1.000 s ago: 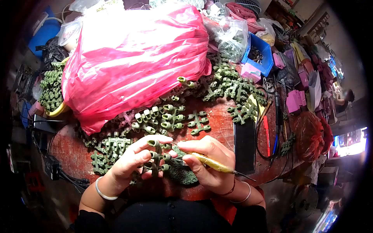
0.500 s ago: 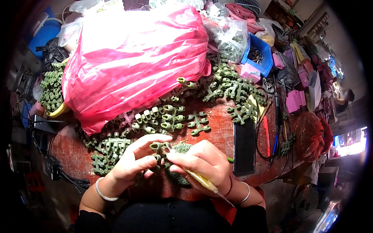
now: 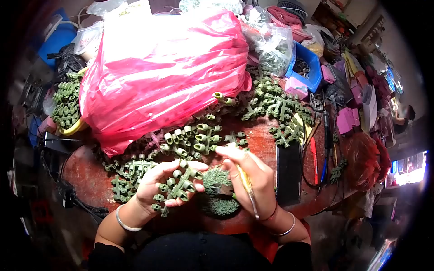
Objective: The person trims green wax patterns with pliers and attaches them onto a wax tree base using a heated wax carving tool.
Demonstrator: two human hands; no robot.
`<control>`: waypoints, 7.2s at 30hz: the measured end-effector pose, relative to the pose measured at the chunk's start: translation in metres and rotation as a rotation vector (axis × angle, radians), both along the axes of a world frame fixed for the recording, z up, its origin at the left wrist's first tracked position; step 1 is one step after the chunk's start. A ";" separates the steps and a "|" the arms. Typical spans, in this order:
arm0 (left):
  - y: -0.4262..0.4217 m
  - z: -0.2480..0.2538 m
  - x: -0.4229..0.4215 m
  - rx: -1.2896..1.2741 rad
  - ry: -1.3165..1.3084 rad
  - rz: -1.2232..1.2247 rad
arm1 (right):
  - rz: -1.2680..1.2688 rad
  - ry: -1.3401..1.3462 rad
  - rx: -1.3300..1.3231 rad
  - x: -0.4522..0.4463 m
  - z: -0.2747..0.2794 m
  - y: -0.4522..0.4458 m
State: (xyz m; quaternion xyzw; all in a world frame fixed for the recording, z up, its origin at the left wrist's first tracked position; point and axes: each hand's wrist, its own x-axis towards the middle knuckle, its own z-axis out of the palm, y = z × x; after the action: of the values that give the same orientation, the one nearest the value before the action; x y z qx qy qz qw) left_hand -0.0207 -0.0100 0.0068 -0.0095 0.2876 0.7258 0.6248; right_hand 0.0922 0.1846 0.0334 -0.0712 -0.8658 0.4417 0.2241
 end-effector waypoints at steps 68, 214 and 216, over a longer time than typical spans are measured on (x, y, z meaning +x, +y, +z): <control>0.004 -0.006 0.019 -0.251 1.352 0.284 | 0.607 0.143 -0.202 0.015 0.010 -0.002; 0.002 0.009 0.009 -0.168 0.570 0.009 | 0.389 -0.046 -0.432 0.009 0.007 0.008; 0.002 0.007 0.008 -0.186 0.533 0.041 | 0.466 -0.087 -0.423 0.008 0.007 0.006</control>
State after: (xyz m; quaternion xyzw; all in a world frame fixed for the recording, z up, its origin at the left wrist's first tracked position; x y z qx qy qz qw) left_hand -0.0125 -0.0077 0.0136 0.1186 0.5069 0.6858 0.5087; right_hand 0.1006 0.1908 0.0407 0.0652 -0.7567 0.6477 0.0597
